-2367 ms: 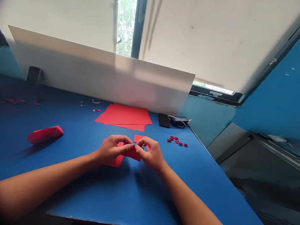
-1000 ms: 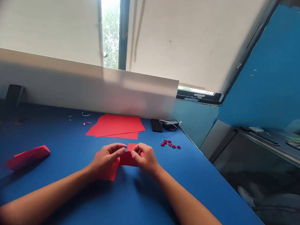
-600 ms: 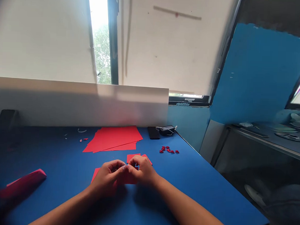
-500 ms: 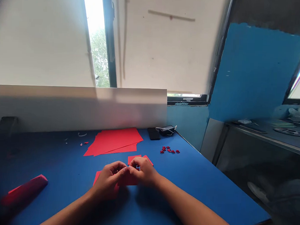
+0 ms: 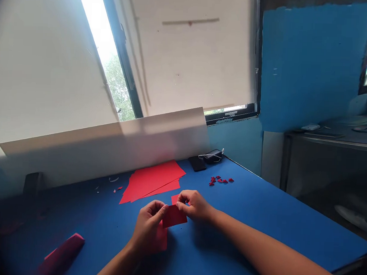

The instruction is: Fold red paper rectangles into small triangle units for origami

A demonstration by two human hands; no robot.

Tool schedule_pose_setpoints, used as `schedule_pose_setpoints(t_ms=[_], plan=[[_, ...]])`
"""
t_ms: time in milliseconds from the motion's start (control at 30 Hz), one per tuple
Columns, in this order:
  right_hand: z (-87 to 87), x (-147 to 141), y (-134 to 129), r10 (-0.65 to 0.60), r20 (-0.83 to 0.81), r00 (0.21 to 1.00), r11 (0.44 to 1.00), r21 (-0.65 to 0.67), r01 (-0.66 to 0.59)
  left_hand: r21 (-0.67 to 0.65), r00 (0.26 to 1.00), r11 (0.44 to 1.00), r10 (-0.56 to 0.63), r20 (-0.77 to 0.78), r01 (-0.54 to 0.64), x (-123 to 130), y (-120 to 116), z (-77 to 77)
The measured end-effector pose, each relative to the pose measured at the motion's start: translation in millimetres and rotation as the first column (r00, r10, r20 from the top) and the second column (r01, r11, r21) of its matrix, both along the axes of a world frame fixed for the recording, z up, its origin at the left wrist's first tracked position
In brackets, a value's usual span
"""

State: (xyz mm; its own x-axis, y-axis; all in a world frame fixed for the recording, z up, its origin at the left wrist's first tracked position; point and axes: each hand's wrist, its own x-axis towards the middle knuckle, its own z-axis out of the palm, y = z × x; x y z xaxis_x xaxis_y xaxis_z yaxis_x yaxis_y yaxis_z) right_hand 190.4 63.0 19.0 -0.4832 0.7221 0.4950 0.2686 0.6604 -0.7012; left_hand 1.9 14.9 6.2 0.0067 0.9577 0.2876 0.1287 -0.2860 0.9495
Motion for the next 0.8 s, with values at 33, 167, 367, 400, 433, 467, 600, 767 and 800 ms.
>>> schedule_pose_setpoints(t_ms=[33,167,367,400,433,467,600,767,800], plan=[[0.5,-0.1,0.1,-0.006,-0.002,1.0,1.0,0.004,0.006,0.001,1.0,1.0,0.007,0.009,-0.007,0.0,-0.3,1.2],[1.7,1.0,3.0,-0.05,-0.002,0.999,0.998,0.032,0.05,0.0,0.999,1.0,0.026,0.032,-0.026,-1.3,-0.8,4.5],[1.4,4.2,3.2,-0.125,-0.018,0.992,0.987,0.101,0.126,0.01,0.998,1.0,-0.003,0.063,0.002,-2.6,1.6,0.5],[1.9,4.4,1.8,-0.13,-0.026,0.991,0.985,0.113,0.132,0.01,0.998,1.0,-0.001,0.066,0.0,-2.5,1.8,0.0],[2.4,4.3,0.3,-0.123,-0.033,0.992,0.984,0.126,0.126,0.008,0.997,1.0,0.003,0.072,-0.003,-2.3,1.8,-0.2],[2.7,4.1,-1.3,-0.099,-0.033,0.995,0.985,0.141,0.102,0.003,0.997,1.0,0.003,0.082,-0.003,-2.1,1.6,-0.1],[0.8,0.9,-4.9,0.019,0.066,0.998,0.979,0.203,-0.032,-0.018,0.984,0.997,-0.064,0.166,0.068,0.0,-0.4,2.1],[-3.6,-0.7,-2.5,-0.019,0.121,0.992,0.976,0.219,-0.008,0.028,0.997,0.998,-0.056,0.044,0.054,-0.5,-0.9,3.3],[-3.7,-0.4,-1.9,-0.024,0.115,0.993,0.976,0.216,-0.002,0.039,0.999,0.998,-0.045,0.012,0.045,-1.0,-0.3,2.7]])
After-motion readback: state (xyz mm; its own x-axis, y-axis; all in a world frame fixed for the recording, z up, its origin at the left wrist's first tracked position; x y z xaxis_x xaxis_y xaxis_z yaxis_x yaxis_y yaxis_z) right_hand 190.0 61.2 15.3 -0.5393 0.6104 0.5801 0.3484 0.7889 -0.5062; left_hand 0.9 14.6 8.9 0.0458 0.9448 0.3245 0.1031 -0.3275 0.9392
